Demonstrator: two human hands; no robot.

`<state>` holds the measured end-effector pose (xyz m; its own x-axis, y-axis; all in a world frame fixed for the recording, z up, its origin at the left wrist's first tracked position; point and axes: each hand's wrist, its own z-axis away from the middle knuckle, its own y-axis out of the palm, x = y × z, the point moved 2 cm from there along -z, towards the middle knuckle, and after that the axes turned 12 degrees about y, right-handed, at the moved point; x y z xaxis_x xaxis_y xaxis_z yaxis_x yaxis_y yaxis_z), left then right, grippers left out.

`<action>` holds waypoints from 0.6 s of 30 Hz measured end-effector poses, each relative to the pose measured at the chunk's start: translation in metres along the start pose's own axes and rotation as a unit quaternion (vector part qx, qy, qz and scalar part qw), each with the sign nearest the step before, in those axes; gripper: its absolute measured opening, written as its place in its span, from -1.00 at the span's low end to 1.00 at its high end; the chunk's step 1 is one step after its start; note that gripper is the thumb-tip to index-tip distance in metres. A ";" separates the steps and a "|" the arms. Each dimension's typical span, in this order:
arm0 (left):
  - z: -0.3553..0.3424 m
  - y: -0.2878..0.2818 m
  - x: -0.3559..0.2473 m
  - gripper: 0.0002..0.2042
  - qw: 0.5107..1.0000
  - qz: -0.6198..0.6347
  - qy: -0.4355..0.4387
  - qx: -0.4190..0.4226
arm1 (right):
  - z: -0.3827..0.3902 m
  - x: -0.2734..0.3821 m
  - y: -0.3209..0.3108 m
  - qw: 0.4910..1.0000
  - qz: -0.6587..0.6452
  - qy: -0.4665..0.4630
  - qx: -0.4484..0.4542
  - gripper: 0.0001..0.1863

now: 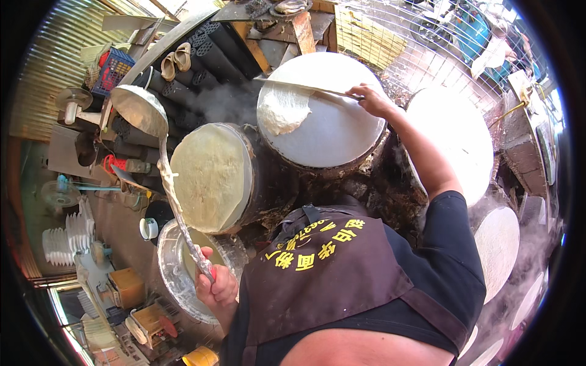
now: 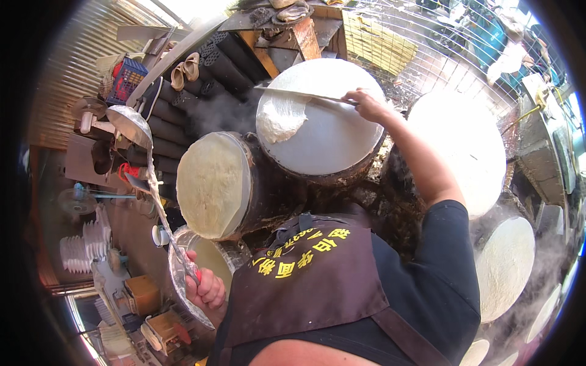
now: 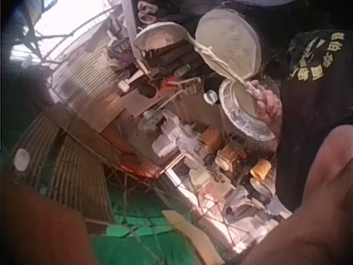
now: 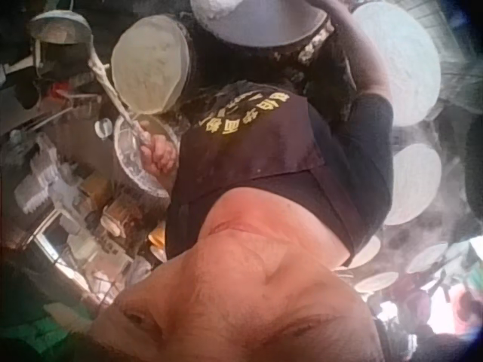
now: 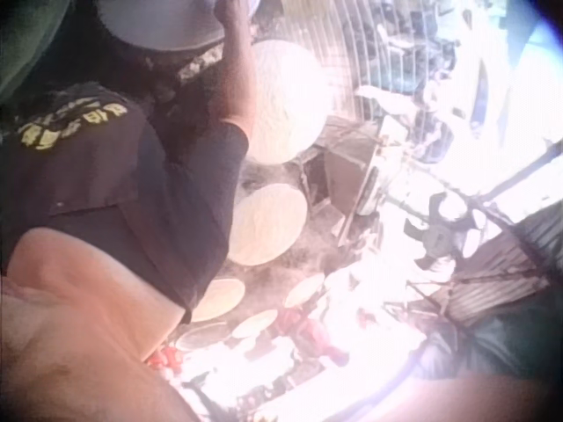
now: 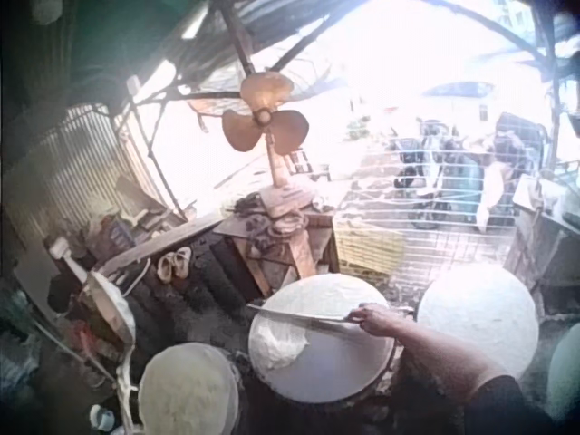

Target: The person ladles batter from a large metal bowl onto several hot round griddles, spreads it into thin circles, and removes cooked sheets with a spatula. The person stacks the finished sheets on a nearby surface.

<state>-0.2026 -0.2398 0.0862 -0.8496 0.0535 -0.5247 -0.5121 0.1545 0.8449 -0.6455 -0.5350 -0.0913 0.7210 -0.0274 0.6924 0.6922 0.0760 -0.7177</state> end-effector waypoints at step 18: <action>0.015 0.017 0.022 -0.33 0.998 0.037 -0.044 -0.002 | 0.072 -0.016 -0.011 0.992 0.032 -0.068 0.098 -0.67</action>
<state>-0.2275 -0.2216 0.0874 -0.8711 0.1514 -0.4672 -0.4485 0.1428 0.8823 -0.6670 -0.4639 -0.0896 0.7435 0.1171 0.6585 0.6152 0.2663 -0.7420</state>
